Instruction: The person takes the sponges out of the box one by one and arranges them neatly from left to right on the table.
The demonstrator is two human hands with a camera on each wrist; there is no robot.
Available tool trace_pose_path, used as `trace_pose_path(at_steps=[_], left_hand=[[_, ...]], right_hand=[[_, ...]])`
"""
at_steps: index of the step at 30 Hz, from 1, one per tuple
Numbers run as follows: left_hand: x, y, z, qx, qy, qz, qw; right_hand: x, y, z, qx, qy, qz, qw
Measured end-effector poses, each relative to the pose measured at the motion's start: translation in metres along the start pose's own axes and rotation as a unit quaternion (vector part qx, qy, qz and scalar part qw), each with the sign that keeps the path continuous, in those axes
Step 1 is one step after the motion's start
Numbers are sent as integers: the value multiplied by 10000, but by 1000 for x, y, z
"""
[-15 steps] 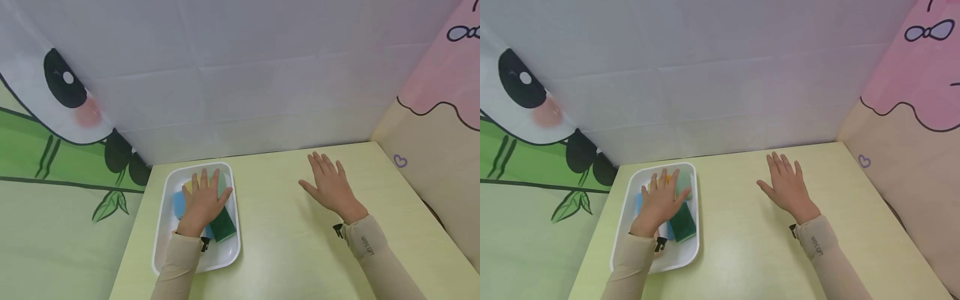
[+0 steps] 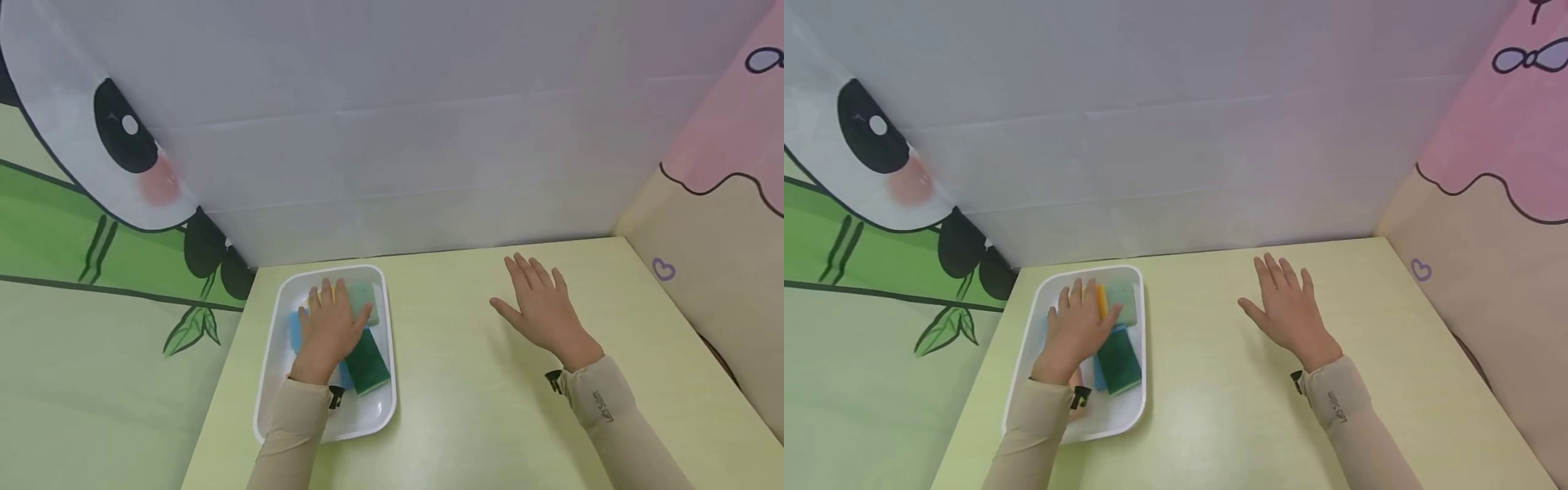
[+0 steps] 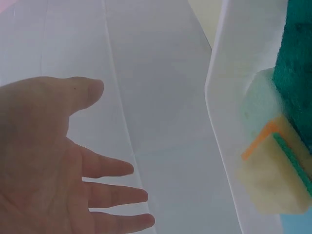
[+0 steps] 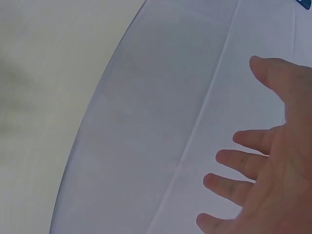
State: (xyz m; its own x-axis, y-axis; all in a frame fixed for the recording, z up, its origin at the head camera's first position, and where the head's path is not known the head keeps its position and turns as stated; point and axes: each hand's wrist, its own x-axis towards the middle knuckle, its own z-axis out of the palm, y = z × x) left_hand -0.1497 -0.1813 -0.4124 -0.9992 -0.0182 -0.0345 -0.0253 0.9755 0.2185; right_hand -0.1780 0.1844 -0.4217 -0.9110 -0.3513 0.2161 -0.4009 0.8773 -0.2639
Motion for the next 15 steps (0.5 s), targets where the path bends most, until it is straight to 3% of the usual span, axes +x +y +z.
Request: trace_pose_path(at_steps=[10, 15], left_hand=[[10, -13, -1, -88, -197, -267, 9994], [22, -27, 4, -263, -398, -589, 9971]], right_hand=[[0, 4, -2, -101, 79, -192, 9997], [0, 4, 1, -97, 49, -231, 9997]])
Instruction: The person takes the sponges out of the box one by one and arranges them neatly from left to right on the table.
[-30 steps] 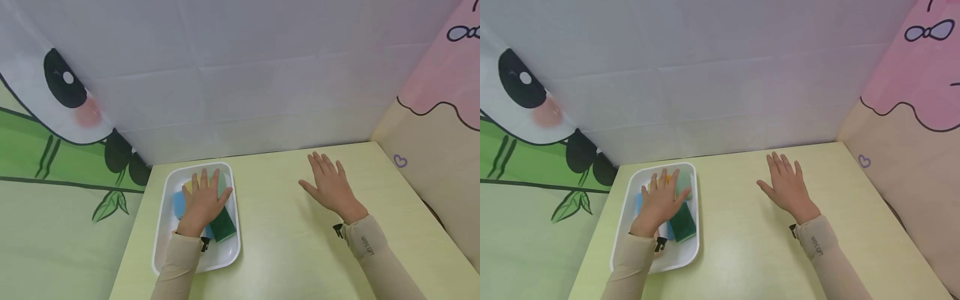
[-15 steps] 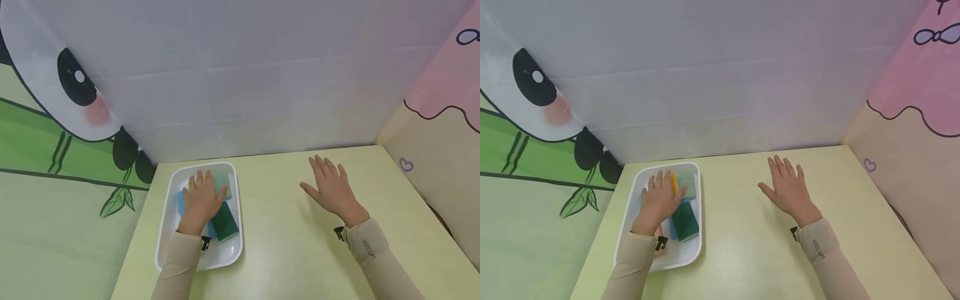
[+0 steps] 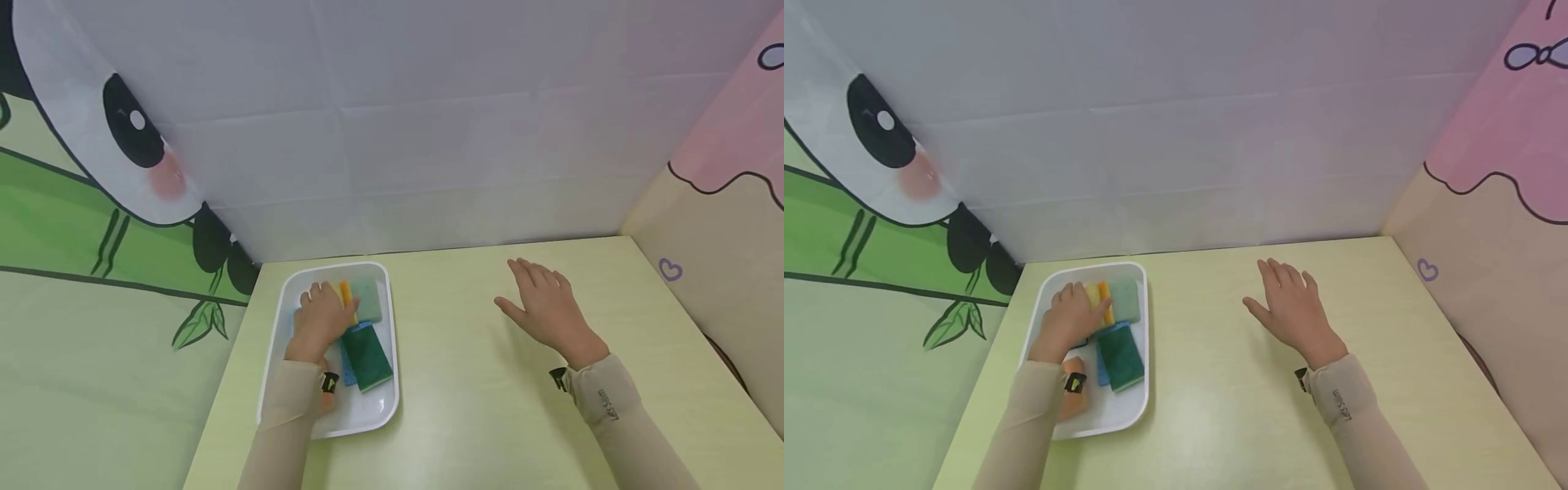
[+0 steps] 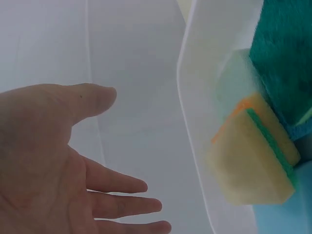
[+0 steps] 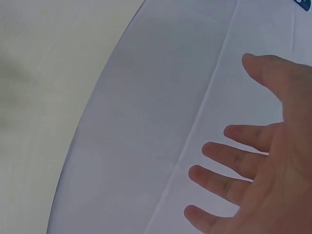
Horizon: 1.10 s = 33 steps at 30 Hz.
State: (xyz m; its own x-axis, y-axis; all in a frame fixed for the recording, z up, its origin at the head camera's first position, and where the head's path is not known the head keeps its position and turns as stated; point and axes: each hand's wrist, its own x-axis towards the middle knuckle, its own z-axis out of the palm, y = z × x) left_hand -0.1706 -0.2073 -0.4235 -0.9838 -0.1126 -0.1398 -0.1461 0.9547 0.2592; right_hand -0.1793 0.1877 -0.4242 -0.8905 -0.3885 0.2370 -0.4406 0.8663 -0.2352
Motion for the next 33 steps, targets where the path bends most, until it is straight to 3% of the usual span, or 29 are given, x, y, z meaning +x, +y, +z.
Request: trace_pose_path(at_steps=[9, 18, 28, 33], left_hand=[[19, -15, -4, -103, -420, -388, 9983], [29, -27, 2, -187, -765, -265, 9965], [35, -36, 14, -301, -572, -439, 9969], [37, -39, 20, -292, -499, -362, 9977]], right_hand=[[2, 3, -1, 95, -20, -9, 10000], [5, 6, -3, 271, -532, 185, 9980], [6, 10, 0, 339, -579, 188, 9976], [7, 13, 1, 477, -538, 179, 9973]])
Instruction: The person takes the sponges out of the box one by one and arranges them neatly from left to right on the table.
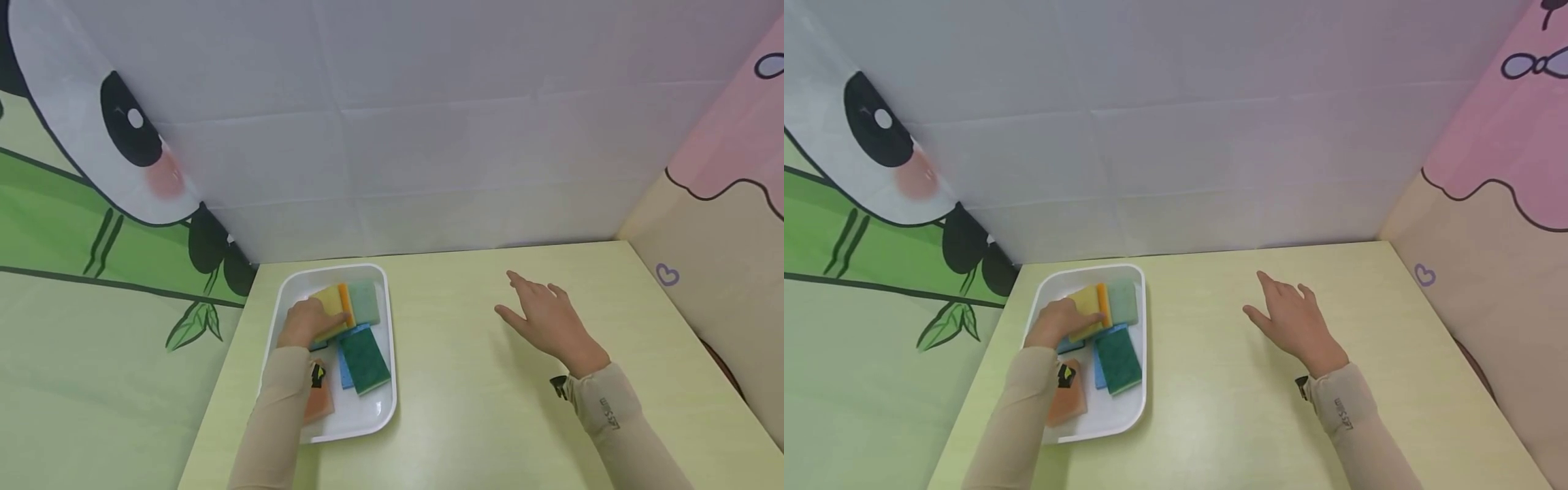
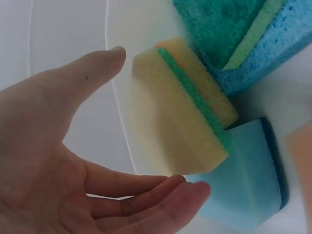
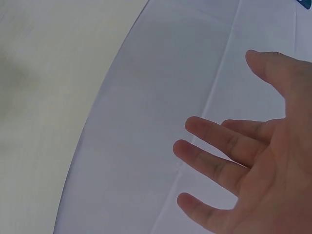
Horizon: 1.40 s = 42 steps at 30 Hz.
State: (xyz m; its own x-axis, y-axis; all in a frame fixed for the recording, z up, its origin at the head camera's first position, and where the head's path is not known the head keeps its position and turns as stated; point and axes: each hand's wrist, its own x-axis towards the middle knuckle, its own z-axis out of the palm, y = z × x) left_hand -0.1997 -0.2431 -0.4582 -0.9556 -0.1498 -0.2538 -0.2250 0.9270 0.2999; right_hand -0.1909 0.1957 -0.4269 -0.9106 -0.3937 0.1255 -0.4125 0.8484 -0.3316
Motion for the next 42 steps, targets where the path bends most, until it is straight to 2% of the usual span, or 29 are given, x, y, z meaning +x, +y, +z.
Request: trace_pose_path(at_steps=[6, 17, 22, 29, 36, 42], left_hand=[[2, -1, 4, 177, 123, 129, 9997], [5, -6, 8, 106, -18, -19, 9999], [4, -1, 0, -10, -38, -85, 10000], [-5, 7, -15, -222, -82, -135, 9996], [-7, 5, -21, 93, -84, 48, 9999], [-8, 3, -26, 65, -213, -12, 9998]], right_hand=[[-1, 2, 4, 68, 81, -46, 9999], [0, 3, 5, 183, 125, -87, 9997], [0, 5, 4, 182, 159, -79, 9997], [0, 8, 5, 170, 190, -70, 9996], [-1, 10, 6, 153, 233, -108, 9996], [-3, 13, 5, 73, 191, -105, 9997]])
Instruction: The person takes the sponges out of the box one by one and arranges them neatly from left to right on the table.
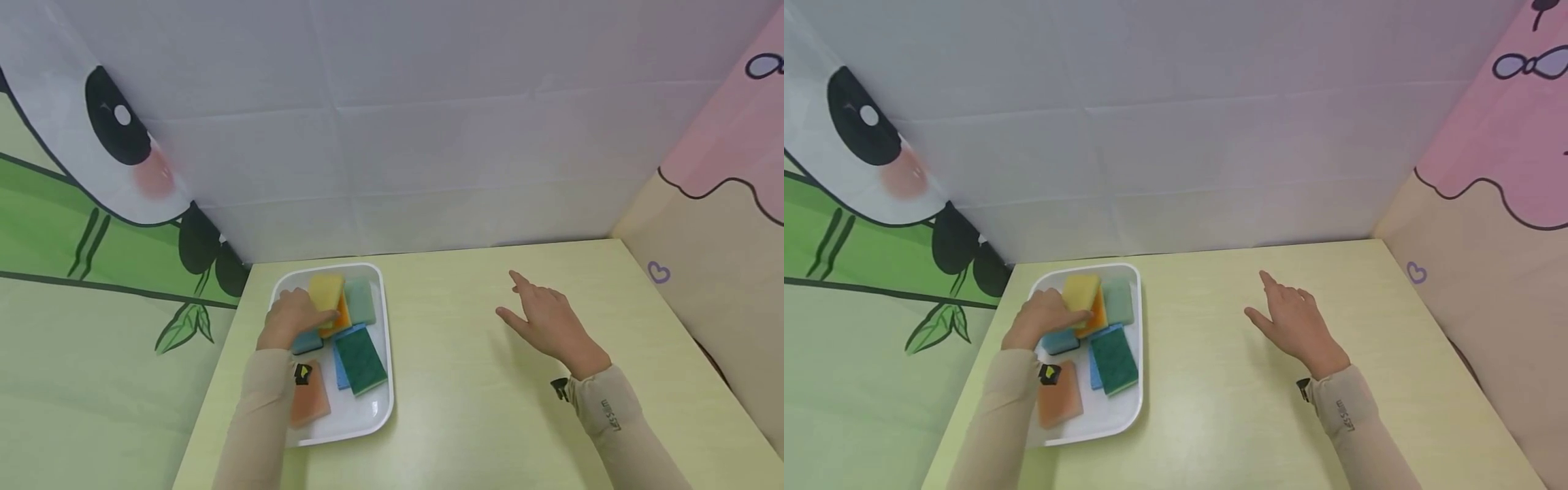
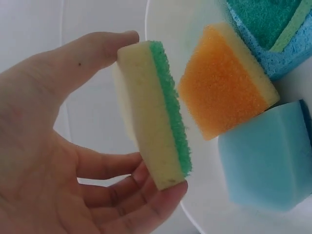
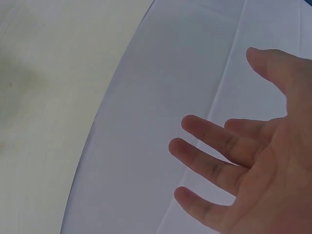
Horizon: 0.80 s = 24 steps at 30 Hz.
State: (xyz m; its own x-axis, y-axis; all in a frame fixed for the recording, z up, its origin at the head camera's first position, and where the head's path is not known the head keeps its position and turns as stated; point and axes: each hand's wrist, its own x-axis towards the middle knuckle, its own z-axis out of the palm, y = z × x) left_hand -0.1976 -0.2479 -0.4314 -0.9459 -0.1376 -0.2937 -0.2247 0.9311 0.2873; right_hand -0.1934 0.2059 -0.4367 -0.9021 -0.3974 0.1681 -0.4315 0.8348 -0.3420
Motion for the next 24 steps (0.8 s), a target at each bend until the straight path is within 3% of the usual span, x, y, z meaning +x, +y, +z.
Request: trace_pose_path(at_steps=[10, 16, 24], left_hand=[[1, -17, -18, 86, 85, 714, 9974], [-3, -17, -28, 1, 85, 1179, 9930], [-8, -11, -27, 44, 177, 1911, 9814]], right_hand=[[-10, 1, -10, -355, -104, -59, 9993], [-13, 3, -15, -491, -16, -134, 9987], [-19, -1, -19, -481, -93, -56, 9988]])
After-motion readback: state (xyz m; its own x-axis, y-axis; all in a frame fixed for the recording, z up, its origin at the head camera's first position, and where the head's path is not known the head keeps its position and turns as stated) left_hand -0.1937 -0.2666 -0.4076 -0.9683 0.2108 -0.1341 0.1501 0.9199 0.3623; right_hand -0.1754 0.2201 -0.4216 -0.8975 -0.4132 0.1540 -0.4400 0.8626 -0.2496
